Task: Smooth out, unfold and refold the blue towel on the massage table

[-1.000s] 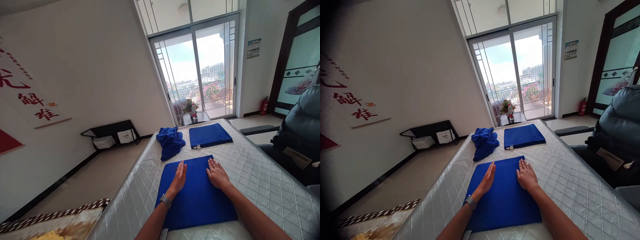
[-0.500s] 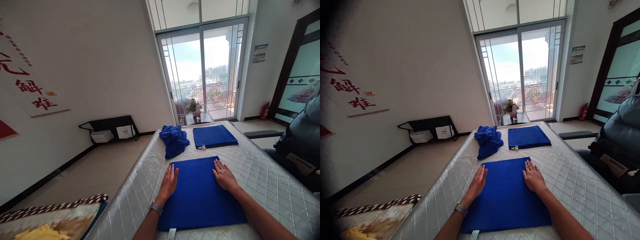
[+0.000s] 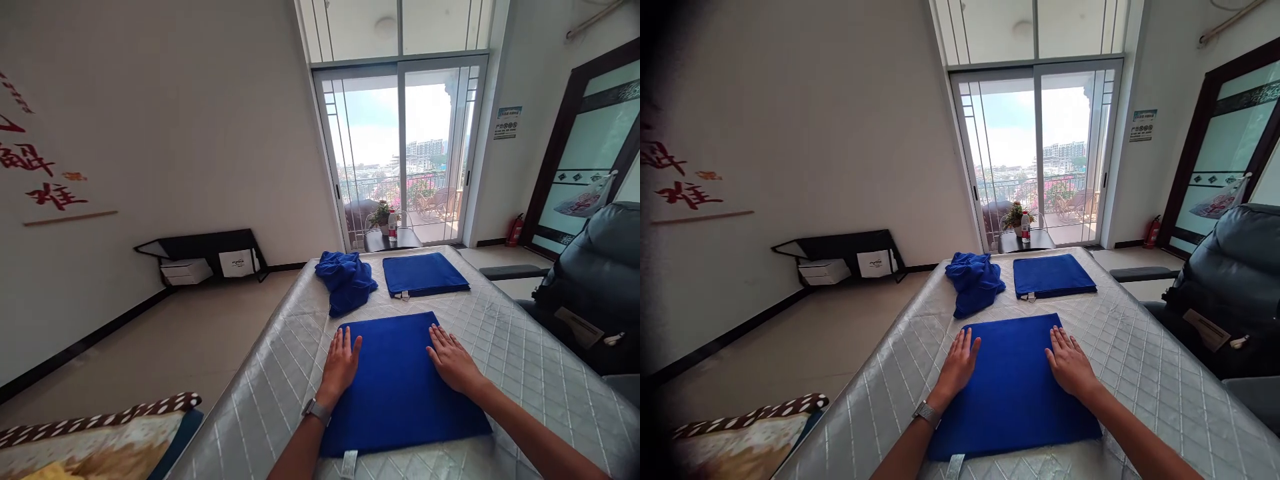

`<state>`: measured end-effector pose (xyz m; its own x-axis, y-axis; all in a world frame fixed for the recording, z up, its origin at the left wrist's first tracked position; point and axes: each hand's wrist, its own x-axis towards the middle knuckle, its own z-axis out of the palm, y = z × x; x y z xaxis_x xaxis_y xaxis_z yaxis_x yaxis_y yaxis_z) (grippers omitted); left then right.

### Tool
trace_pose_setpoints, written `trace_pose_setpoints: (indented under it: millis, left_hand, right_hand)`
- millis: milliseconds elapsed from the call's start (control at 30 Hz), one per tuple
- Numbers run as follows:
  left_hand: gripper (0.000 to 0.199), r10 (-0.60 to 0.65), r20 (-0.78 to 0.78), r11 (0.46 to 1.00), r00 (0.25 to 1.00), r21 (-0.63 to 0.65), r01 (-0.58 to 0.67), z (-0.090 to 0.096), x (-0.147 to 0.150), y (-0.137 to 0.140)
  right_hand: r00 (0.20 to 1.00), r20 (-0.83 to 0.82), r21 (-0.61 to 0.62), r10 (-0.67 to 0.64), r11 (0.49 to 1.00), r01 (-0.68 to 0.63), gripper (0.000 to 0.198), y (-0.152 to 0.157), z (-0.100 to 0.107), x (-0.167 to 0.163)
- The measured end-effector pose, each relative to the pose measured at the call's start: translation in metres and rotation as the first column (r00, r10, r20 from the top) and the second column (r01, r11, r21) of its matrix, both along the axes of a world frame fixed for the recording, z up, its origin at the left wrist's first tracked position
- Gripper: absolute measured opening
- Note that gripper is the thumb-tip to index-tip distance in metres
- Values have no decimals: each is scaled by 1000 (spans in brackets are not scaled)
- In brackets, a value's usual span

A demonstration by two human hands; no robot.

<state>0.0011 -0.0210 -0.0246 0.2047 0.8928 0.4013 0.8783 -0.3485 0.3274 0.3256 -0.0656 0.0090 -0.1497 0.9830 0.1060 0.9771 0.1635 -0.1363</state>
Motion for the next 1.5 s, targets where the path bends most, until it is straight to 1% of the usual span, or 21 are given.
trace_pose_setpoints:
  millis: [133,200,233,300,367,433,500,533,600,667,700,767,867,1033,1133,1200,1300,1500]
  left_hand:
    - [70,92,-6,996,996,10,-92,7,4,-3]
    - [75,130,-20,991,991,2,-130,14,10,-9]
    - [76,128,-30,992,991,-9,-128,18,16,-13]
    - [74,59,-52,997,997,-42,-61,28,33,-26]
    - [69,-87,-78,994,993,-73,82,38,59,-42]
    - [65,-259,-103,964,960,-90,251,47,92,-57]
    - [63,-377,-115,925,919,-96,368,53,127,-67]
    - [63,-409,-114,912,905,-99,399,55,143,-70]
    - [63,-426,-101,903,899,-106,416,55,171,-69]
    - [64,-401,-81,913,913,-117,390,52,186,-63]
    - [64,-387,-76,918,919,-124,376,49,189,-59]
    - [65,-361,-82,928,929,-131,349,43,185,-53]
    - [68,-313,-123,942,942,-169,291,38,158,-49]
    - [73,-147,-201,960,969,-264,91,35,82,-52]
    - [75,-34,-238,961,971,-274,-33,30,39,-56]
    - [77,29,-258,962,966,-257,-97,26,19,-59]
    - [78,74,-261,961,963,-241,-139,21,5,-62]
    - [79,75,-230,970,970,-209,-124,16,4,-60]
  right_hand:
    - [999,-36,-41,-33,999,32,68,-12,-5,1]
    - [998,-54,-49,-42,998,39,68,-13,-7,1]
    - [997,-63,-49,-42,998,39,68,-13,-7,1]
    - [996,-78,-46,-38,998,34,68,-12,-8,1]
    - [996,-87,-37,-34,999,31,68,-11,-10,2]
    - [996,-79,-23,-33,999,31,67,-10,-12,2]
    - [998,-58,-2,-26,1000,26,66,-10,-15,3]
    - [999,-46,11,-17,1000,17,65,-10,-17,4]
    - [1000,-19,29,9,1000,-8,62,-10,-20,6]
    - [999,2,27,34,999,-34,61,-10,-22,7]
    - [999,5,21,38,999,-38,61,-10,-22,7]
    - [1000,-7,9,27,1000,-27,62,-10,-20,7]
    - [999,-36,2,-11,1000,11,65,-10,-15,5]
    - [998,-60,-16,-28,999,27,66,-10,-11,3]
    - [996,-84,-18,-22,1000,21,67,-10,-12,3]
    - [996,-87,-19,-23,1000,21,67,-10,-13,4]
    - [997,-77,-22,-27,999,26,67,-10,-13,4]
    - [999,-40,-5,-19,1000,19,66,-11,-10,3]
